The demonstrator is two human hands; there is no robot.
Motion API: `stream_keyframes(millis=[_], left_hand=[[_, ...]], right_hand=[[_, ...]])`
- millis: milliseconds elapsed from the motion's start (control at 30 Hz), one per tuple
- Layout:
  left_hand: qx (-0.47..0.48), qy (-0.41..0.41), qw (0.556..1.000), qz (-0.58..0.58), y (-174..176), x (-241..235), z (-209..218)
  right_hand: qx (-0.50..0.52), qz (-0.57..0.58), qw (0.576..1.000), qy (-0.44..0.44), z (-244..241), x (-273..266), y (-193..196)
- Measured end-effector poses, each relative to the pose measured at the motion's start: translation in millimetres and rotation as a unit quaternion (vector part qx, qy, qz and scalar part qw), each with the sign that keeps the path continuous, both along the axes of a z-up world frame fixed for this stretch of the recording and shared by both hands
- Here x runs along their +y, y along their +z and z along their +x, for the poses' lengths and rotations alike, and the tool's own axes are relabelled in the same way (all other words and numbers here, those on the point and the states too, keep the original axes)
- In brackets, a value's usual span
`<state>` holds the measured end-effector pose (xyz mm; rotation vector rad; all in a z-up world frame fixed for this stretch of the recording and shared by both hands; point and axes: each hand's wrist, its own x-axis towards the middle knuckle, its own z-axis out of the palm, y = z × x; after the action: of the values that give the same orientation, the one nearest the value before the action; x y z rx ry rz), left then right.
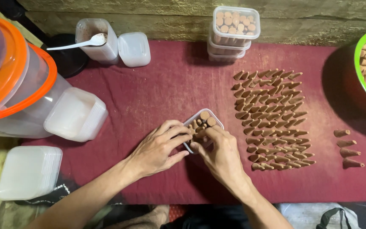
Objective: Picking up incense cones from a table and placing them into a small plastic container for packaging.
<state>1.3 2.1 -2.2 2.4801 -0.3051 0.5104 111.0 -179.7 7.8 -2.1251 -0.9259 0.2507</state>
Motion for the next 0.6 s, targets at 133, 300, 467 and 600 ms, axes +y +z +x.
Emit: stream_keyframes(millis=[133, 300, 467, 600], left_hand=[[0.001, -0.004, 1.000, 0.003, 0.9, -0.6, -0.9], [0.009, -0.010, 1.000, 0.000, 19.7, -2.5, -0.5], [0.021, 0.007, 1.000, 0.017, 24.5, -5.7, 1.3], [0.012, 0.005, 1.000, 0.019, 43.4, -15.1, 11.4]], right_hand=[[-0.011, 0.017, 1.000, 0.000, 1.9, -10.4, 14.4], [-0.053, 0.045, 0.997, 0.038, 3.7, -20.7, 23.4], [-0.055, 0.062, 0.996, 0.028, -0.6, -30.9, 30.2], [-0.073, 0.093, 0.993, 0.009, -1.0, -48.5, 44.7]])
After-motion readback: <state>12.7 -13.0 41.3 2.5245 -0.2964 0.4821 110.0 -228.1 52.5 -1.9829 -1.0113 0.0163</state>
